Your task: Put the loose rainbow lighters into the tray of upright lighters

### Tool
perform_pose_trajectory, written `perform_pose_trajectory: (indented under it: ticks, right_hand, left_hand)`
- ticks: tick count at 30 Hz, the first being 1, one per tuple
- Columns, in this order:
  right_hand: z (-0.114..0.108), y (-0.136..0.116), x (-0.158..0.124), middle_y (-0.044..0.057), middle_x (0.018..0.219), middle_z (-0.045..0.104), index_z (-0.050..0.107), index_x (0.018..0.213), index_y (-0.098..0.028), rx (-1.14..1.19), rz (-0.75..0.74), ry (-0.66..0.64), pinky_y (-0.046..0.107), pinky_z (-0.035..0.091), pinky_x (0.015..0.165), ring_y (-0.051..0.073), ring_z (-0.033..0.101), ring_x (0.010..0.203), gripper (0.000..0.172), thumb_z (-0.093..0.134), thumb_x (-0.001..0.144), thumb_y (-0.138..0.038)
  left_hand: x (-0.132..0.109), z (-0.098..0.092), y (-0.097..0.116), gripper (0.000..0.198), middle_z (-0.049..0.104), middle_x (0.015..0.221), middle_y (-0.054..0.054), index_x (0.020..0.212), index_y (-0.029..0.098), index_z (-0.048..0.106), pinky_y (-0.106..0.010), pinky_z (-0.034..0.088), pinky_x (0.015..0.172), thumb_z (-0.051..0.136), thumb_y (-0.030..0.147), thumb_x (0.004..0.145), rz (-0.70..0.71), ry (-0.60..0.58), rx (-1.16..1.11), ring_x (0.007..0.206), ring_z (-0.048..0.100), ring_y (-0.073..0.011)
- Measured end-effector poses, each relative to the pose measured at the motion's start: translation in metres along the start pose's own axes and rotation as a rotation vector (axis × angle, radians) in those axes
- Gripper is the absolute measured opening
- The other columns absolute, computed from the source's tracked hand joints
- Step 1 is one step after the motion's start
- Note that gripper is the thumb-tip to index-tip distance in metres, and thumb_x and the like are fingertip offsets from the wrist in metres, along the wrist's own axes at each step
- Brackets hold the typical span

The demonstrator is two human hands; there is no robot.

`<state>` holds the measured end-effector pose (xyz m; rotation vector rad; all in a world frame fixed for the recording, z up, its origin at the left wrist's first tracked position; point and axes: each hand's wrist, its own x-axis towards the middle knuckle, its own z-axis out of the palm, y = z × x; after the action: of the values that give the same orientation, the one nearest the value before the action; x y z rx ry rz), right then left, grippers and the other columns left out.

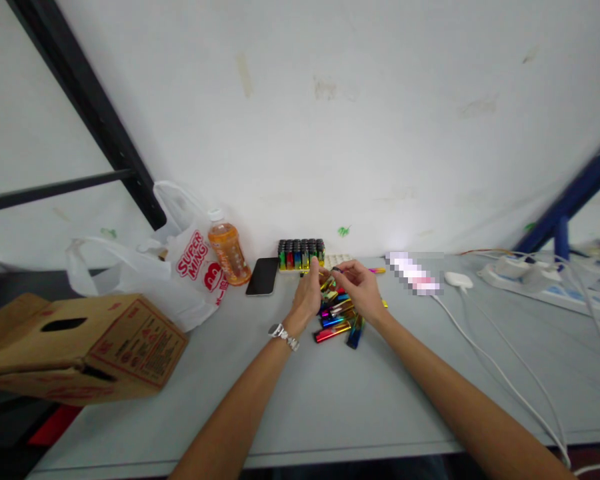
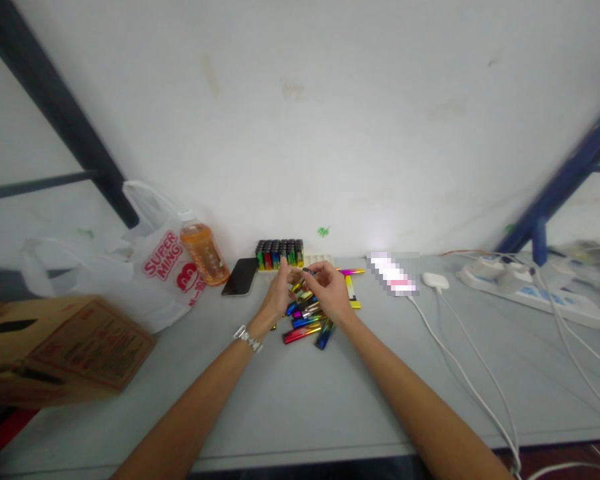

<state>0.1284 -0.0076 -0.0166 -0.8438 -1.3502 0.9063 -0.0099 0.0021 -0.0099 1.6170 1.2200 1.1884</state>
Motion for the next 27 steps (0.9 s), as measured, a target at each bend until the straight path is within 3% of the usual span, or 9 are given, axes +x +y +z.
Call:
perform_pose_trajectory:
  ticks: [4,7,11,17,21,27]
  right_hand:
    - [-0.014,0.000,0.014,-0.001,0.072,0.067,0.058,0.095,-0.022,-0.079,-0.082,0.094,0.029,0.051,0.061,0.016,0.065,0.064,0.034,0.074,0.078,-0.047]
    - [-0.021,0.004,0.029,0.001,0.074,0.068,0.060,0.098,-0.021,-0.263,-0.134,0.080,0.031,0.052,0.066,0.017,0.067,0.068,0.030,0.068,0.083,-0.046]
    - [-0.019,0.011,0.051,0.002,0.077,0.070,0.064,0.097,-0.020,-0.465,-0.184,-0.034,0.033,0.052,0.071,0.018,0.066,0.070,0.024,0.061,0.086,-0.041]
    - [-0.010,0.022,0.079,0.002,0.077,0.070,0.067,0.092,-0.020,-0.576,-0.249,-0.201,0.030,0.050,0.070,0.016,0.064,0.068,0.019,0.060,0.084,-0.035]
    - [-0.009,0.023,0.088,0.001,0.073,0.069,0.069,0.091,-0.019,-0.579,-0.240,-0.251,0.028,0.048,0.066,0.014,0.060,0.062,0.017,0.062,0.083,-0.033]
    - [-0.011,0.030,0.091,0.001,0.077,0.064,0.070,0.093,-0.018,-0.641,-0.232,-0.256,0.028,0.049,0.067,0.014,0.058,0.064,0.016,0.061,0.086,-0.029]
  left_hand:
    - [0.004,-0.018,-0.006,0.027,0.064,0.107,-0.010,0.102,0.018,0.062,-0.039,0.042,0.095,0.036,0.024,0.098,0.301,0.054,0.701,0.106,0.056,-0.0240]
    - [0.006,-0.026,-0.013,0.033,0.062,0.123,-0.009,0.119,0.019,0.059,-0.039,0.039,0.099,0.040,0.010,0.093,0.339,-0.040,0.960,0.115,0.051,-0.0246]
    - [0.007,-0.027,-0.019,0.037,0.064,0.127,-0.009,0.124,0.019,0.058,-0.044,0.035,0.100,0.040,0.010,0.092,0.332,-0.124,1.064,0.120,0.049,-0.0264]
    - [0.008,-0.026,-0.018,0.041,0.061,0.124,-0.010,0.124,0.018,0.058,-0.042,0.036,0.100,0.042,0.007,0.088,0.314,-0.160,1.122,0.118,0.053,-0.0259]
    - [0.010,-0.030,-0.017,0.044,0.059,0.124,-0.010,0.125,0.020,0.057,-0.038,0.039,0.098,0.045,0.006,0.085,0.292,-0.182,1.106,0.117,0.054,-0.0242]
    - [0.012,-0.038,-0.019,0.041,0.062,0.121,-0.010,0.123,0.020,0.059,-0.042,0.040,0.098,0.051,0.011,0.083,0.231,-0.148,1.131,0.117,0.054,-0.0277]
